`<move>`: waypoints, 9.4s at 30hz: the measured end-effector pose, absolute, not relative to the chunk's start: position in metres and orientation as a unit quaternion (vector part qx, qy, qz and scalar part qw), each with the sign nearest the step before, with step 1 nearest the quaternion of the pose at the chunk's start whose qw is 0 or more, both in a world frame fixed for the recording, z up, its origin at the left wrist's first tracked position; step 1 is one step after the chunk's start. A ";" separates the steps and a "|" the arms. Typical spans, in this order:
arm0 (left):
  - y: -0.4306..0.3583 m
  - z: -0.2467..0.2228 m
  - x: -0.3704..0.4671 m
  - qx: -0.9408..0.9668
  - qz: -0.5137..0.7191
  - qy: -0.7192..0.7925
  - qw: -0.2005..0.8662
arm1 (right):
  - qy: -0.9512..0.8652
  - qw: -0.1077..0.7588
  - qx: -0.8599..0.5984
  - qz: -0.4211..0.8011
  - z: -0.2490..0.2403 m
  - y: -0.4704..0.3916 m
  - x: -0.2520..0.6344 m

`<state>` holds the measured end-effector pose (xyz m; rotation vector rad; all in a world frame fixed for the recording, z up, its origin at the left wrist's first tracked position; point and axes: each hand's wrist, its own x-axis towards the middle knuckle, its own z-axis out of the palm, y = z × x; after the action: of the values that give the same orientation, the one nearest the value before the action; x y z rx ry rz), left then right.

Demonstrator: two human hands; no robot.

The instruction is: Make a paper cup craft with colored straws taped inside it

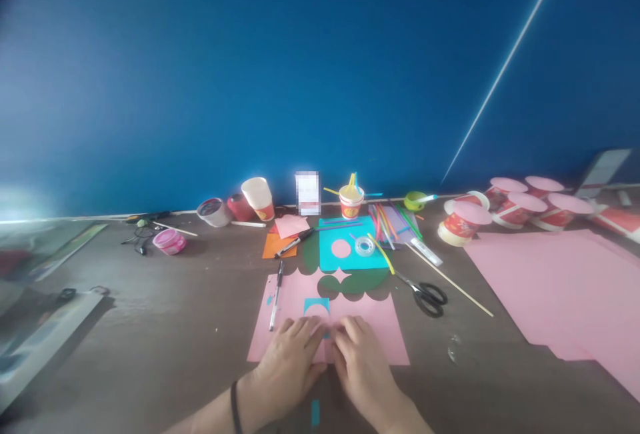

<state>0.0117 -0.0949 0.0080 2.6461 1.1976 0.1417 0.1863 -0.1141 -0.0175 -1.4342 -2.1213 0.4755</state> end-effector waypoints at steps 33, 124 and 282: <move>-0.096 -0.001 0.014 0.892 0.072 0.428 0.125 | -0.778 0.247 -0.533 0.223 -0.002 -0.120 0.204; -0.086 0.006 -0.015 0.928 0.017 0.343 0.144 | -0.827 0.192 -0.514 0.126 -0.020 -0.085 0.197; -0.111 -0.012 0.034 0.864 0.021 0.487 0.127 | -0.620 0.391 -0.464 0.498 -0.002 -0.047 0.163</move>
<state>0.0338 -0.1113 -0.0120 2.5130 1.4176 0.0620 0.1631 -0.0472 -0.0016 -1.1788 -1.5748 1.2641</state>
